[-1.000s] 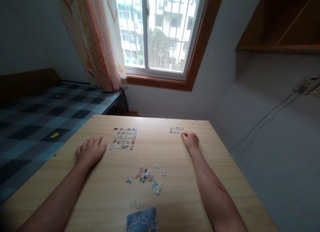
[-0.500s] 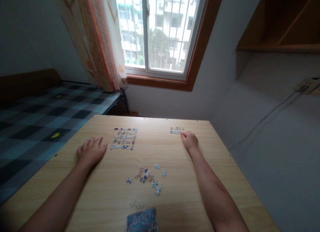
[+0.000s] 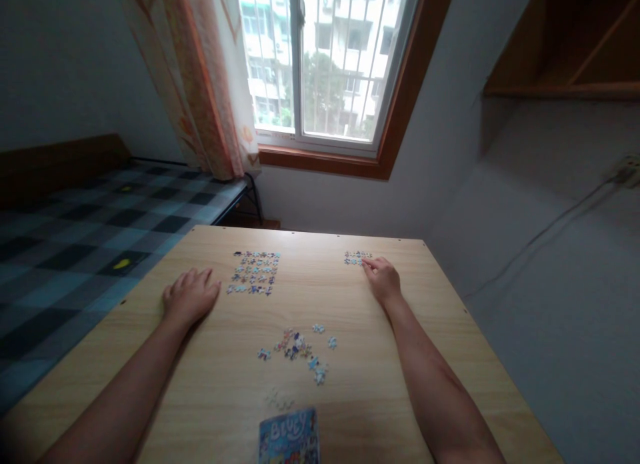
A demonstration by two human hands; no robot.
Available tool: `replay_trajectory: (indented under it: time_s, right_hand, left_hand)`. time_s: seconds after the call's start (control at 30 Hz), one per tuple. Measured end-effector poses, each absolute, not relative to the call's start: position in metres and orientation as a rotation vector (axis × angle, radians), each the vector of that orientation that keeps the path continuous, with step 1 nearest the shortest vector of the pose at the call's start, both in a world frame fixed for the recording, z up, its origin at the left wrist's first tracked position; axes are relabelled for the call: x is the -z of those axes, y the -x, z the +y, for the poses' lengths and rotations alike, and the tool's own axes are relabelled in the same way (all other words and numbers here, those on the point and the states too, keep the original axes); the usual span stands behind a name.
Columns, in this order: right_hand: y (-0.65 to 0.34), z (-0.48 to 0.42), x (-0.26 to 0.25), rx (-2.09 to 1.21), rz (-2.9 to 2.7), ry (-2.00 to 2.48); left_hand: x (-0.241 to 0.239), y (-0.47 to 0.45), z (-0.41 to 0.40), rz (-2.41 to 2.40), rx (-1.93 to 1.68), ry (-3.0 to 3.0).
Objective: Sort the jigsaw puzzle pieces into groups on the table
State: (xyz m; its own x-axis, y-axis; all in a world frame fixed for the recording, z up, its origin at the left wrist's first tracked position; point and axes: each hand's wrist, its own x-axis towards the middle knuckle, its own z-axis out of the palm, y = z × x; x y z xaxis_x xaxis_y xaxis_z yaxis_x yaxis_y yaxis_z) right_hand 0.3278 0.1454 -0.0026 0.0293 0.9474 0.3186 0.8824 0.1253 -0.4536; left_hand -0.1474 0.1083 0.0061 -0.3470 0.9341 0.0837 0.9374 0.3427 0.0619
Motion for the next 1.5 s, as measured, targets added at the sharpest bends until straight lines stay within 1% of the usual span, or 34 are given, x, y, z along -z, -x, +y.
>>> replay_trajectory:
  time_s: [0.03, 0.13, 0.2, 0.3, 0.47, 0.57, 0.7, 0.8, 0.93, 1.03, 1.2, 1.5]
  right_hand:
    - [-0.322, 0.142, -0.003, -0.221, -1.938, 1.685]
    - [-0.295, 0.13, -0.019, -0.602, -2.33, 1.305]
    - [-0.275, 0.119, -0.028, -0.748, -2.515, 1.179]
    - [-0.253, 0.104, -0.034, -0.727, -2.658, 1.177]
    - [-0.245, 0.095, -0.035, -0.762, -2.708, 1.282]
    - [-0.253, 0.099, -0.034, -0.806, -2.664, 1.331]
    - [-0.28, 0.116, -0.026, -0.831, -2.482, 1.509]
    - [-0.315, 0.133, -0.018, -0.77, -2.333, 1.67]
    - [-0.358, 0.149, -0.007, -0.542, -2.02, 1.935]
    - [-0.372, 0.154, 0.001, -0.39, -1.835, 2.045]
    - [-0.367, 0.159, 0.013, -0.242, -1.692, 2.119]
    - [-0.356, 0.169, 0.023, -0.13, -1.648, 2.128]
  left_hand:
    - [-0.006, 0.147, 0.108, -2.551, 0.154, 1.775]
    - [-0.006, 0.146, 0.108, -2.554, 0.156, 1.764]
    - [-0.006, 0.147, 0.108, -2.557, 0.148, 1.759]
    - [-0.005, 0.147, 0.108, -2.554, 0.162, 1.77]
    - [-0.003, 0.149, 0.109, -2.543, 0.202, 1.773]
    - [-0.004, 0.148, 0.109, -2.545, 0.185, 1.775]
    - [-0.006, 0.147, 0.109, -2.547, 0.156, 1.779]
    - [-0.006, 0.147, 0.109, -2.524, 0.166, 1.787]
    - [-0.005, 0.148, 0.11, -2.506, 0.191, 1.78]
    - [-0.004, 0.149, 0.111, -2.507, 0.2, 1.761]
    - [-0.004, 0.15, 0.112, -2.52, 0.191, 1.771]
    - [-0.003, 0.15, 0.112, -2.508, 0.181, 1.773]
